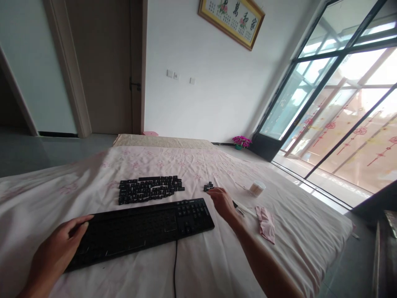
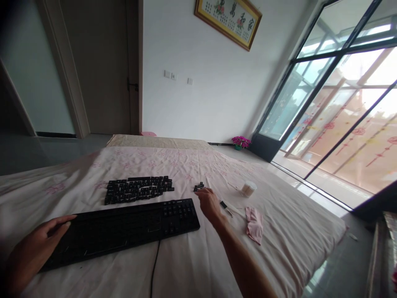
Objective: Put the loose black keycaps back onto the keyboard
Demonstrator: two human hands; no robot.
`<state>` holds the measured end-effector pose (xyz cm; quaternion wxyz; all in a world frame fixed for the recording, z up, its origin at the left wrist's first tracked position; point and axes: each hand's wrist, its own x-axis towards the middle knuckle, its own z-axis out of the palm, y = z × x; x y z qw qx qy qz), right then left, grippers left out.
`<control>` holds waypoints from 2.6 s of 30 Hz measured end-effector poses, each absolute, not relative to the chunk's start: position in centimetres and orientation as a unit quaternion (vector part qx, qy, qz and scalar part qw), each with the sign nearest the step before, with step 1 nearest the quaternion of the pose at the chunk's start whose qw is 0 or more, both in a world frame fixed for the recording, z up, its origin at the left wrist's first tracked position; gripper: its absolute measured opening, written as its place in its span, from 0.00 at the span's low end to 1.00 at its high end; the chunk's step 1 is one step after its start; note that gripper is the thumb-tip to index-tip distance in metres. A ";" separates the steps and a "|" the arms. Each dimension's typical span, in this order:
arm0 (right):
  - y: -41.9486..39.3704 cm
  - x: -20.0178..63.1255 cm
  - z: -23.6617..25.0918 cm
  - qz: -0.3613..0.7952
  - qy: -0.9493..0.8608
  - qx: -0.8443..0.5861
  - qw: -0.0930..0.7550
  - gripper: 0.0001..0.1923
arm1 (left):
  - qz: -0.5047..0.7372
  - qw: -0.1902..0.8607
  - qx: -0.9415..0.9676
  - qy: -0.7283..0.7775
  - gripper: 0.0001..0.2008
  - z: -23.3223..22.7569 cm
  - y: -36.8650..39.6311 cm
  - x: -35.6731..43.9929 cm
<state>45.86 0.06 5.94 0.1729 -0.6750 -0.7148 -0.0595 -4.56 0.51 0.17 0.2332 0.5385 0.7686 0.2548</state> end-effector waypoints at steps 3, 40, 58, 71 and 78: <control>4.1 48.3 6.9 -0.042 -0.624 -0.768 0.140 0.16 | 0.269 0.233 0.538 0.764 0.20 -0.2 0.7 -4.6; 10.6 41.0 3.4 0.014 -0.681 -0.729 0.058 0.13 | 0.243 0.230 0.547 0.768 0.21 0.8 0.2 -4.2; 7.2 40.7 5.4 -0.016 -0.719 -0.694 0.016 0.12 | 0.244 0.215 0.556 0.765 0.21 0.7 0.2 -4.2; -3.9 42.9 5.7 0.004 -0.766 -0.612 0.198 0.12 | 0.247 0.211 0.551 0.769 0.20 1.0 0.0 -4.1; -4.5 43.6 4.4 -0.036 -0.790 -0.589 0.167 0.11 | 0.250 0.201 0.565 0.760 0.21 0.9 0.0 -4.1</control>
